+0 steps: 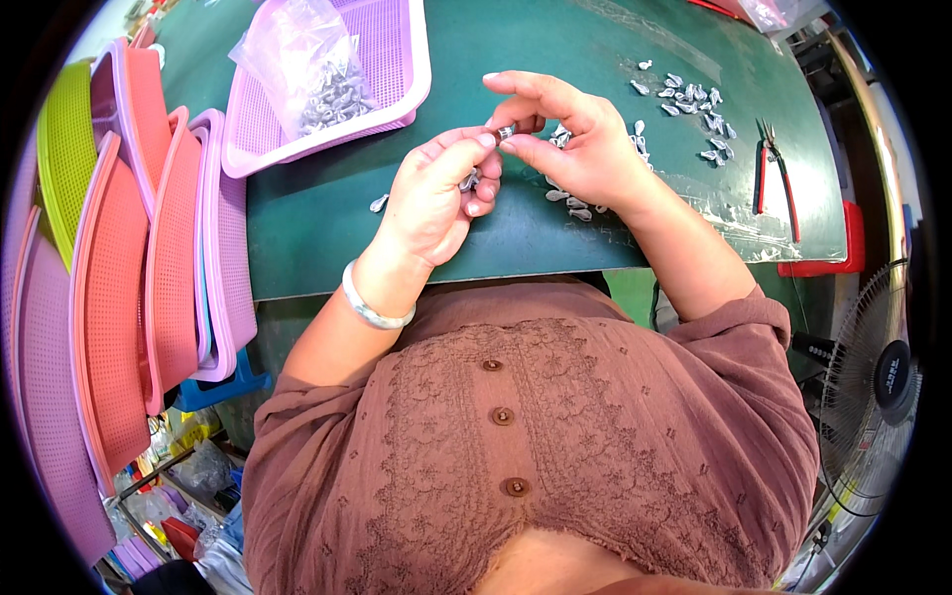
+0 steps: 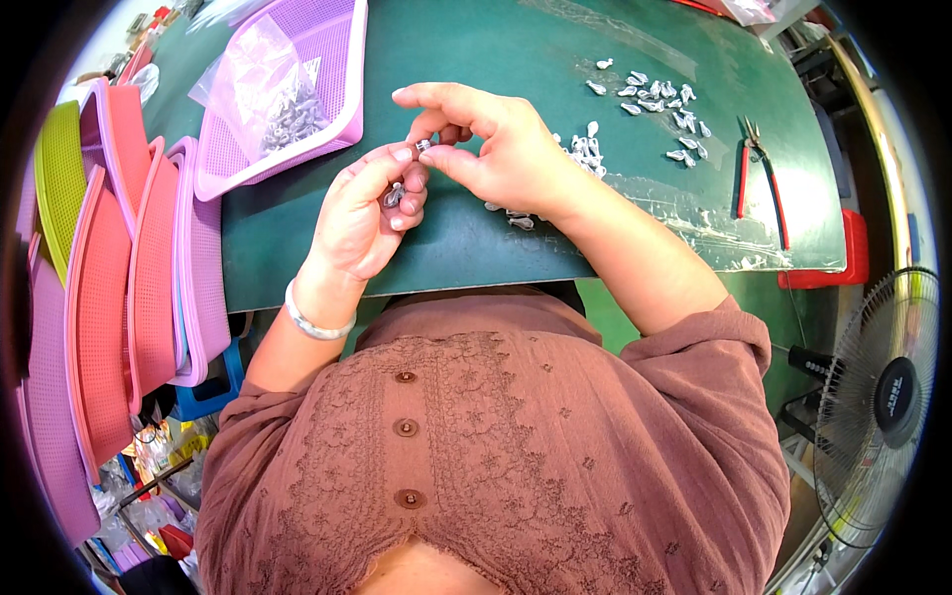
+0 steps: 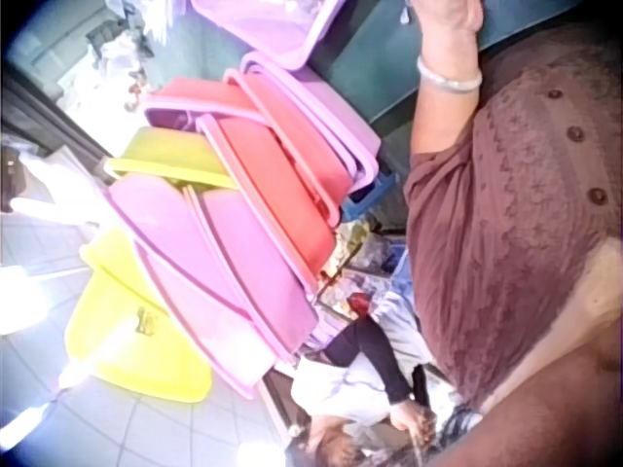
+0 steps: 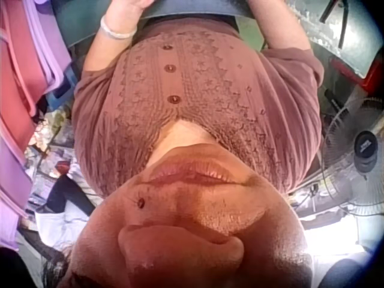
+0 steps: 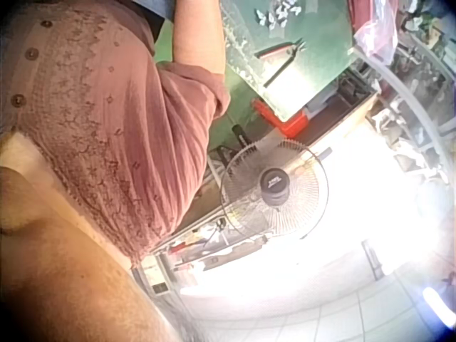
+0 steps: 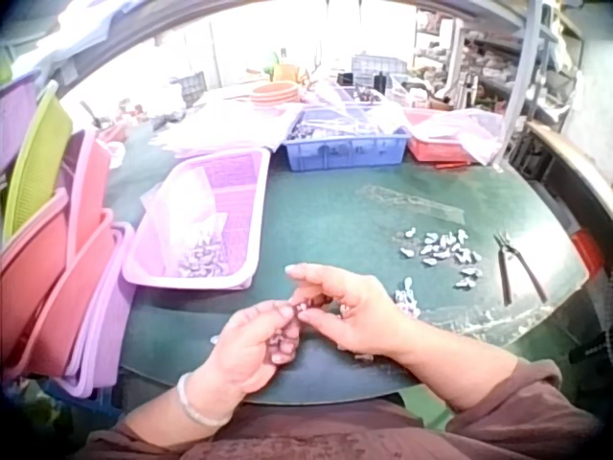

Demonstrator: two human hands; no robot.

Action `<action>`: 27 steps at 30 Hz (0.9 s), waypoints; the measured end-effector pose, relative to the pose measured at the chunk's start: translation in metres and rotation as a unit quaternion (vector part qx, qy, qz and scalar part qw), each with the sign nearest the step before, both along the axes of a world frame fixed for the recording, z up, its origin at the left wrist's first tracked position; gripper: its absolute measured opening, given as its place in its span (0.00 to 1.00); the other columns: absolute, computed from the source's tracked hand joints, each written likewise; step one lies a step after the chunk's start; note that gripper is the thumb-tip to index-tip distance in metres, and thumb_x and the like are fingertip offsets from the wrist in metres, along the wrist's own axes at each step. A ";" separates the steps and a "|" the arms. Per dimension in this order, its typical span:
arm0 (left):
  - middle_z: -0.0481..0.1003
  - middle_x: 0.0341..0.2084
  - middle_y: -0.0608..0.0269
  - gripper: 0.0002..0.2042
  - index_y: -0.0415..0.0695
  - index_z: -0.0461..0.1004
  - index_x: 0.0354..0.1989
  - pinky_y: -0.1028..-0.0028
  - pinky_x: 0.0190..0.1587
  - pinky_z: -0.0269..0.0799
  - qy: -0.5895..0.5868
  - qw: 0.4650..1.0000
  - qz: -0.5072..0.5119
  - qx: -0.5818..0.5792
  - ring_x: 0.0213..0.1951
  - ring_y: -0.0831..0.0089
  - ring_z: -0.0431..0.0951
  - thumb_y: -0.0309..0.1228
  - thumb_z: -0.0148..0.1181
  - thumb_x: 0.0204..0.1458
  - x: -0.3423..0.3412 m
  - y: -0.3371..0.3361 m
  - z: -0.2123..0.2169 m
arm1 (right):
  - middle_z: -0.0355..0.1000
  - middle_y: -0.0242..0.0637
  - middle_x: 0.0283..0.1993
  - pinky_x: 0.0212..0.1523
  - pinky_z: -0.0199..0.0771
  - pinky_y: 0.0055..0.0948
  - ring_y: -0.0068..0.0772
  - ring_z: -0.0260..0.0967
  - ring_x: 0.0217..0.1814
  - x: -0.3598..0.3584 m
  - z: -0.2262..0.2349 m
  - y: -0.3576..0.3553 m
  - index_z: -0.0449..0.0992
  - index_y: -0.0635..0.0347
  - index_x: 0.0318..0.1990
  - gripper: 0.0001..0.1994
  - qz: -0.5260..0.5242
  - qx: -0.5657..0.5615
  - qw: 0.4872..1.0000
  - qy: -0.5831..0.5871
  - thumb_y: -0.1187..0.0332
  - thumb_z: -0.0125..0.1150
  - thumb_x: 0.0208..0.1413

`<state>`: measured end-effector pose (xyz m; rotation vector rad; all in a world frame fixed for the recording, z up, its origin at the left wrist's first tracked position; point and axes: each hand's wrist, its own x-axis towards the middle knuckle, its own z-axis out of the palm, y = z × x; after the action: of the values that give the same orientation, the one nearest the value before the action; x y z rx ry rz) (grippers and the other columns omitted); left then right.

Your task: The person picks small silver metal pieces from a purple basket and the table, then joins two pieces together by hand. The assembled pieces are placed back into the basket. This process is repeated continuously throughout the clip.

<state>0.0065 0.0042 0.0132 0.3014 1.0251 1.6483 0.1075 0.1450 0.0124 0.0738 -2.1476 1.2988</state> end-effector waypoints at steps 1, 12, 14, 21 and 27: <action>0.67 0.21 0.67 0.05 0.40 0.68 0.32 0.85 0.19 0.56 0.007 1.000 0.004 0.001 0.20 0.82 0.63 0.29 0.50 0.53 0.001 0.000 0.001 | 0.73 0.32 0.33 0.35 0.70 0.20 0.22 0.68 0.32 0.000 0.000 0.000 0.68 0.57 0.50 0.23 -0.003 0.005 1.000 0.003 0.81 0.58 0.42; 0.68 0.20 0.68 0.05 0.40 0.69 0.34 0.85 0.19 0.56 0.033 0.999 0.016 -0.004 0.19 0.82 0.64 0.27 0.54 0.50 0.004 0.002 0.002 | 0.72 0.34 0.34 0.36 0.73 0.23 0.27 0.71 0.33 0.000 0.000 -0.003 0.69 0.57 0.49 0.24 -0.025 0.031 0.999 0.011 0.81 0.59 0.40; 0.67 0.20 0.68 0.05 0.40 0.70 0.34 0.85 0.18 0.56 0.036 0.999 0.016 -0.004 0.19 0.82 0.64 0.28 0.54 0.50 0.004 0.002 0.002 | 0.72 0.35 0.34 0.36 0.73 0.24 0.28 0.71 0.33 0.000 0.000 -0.004 0.69 0.56 0.49 0.24 -0.028 0.039 0.999 0.011 0.81 0.59 0.40; 0.68 0.19 0.69 0.07 0.38 0.70 0.35 0.85 0.18 0.55 0.043 0.999 0.026 -0.012 0.18 0.84 0.63 0.28 0.55 0.50 0.005 0.004 0.004 | 0.72 0.34 0.33 0.34 0.72 0.26 0.30 0.70 0.32 0.000 0.001 -0.004 0.69 0.56 0.49 0.25 -0.040 0.068 0.997 0.018 0.81 0.59 0.38; 0.69 0.20 0.69 0.07 0.37 0.70 0.35 0.86 0.17 0.56 0.044 0.999 0.027 -0.009 0.17 0.85 0.64 0.28 0.55 0.49 0.005 0.004 0.005 | 0.72 0.34 0.32 0.35 0.72 0.26 0.30 0.70 0.32 0.000 0.000 -0.005 0.69 0.56 0.49 0.25 -0.042 0.071 0.996 0.018 0.81 0.59 0.38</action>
<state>0.0116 0.0078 0.0177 0.3405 1.1220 1.6854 0.1075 0.1403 0.0128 0.0631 -2.1853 1.0896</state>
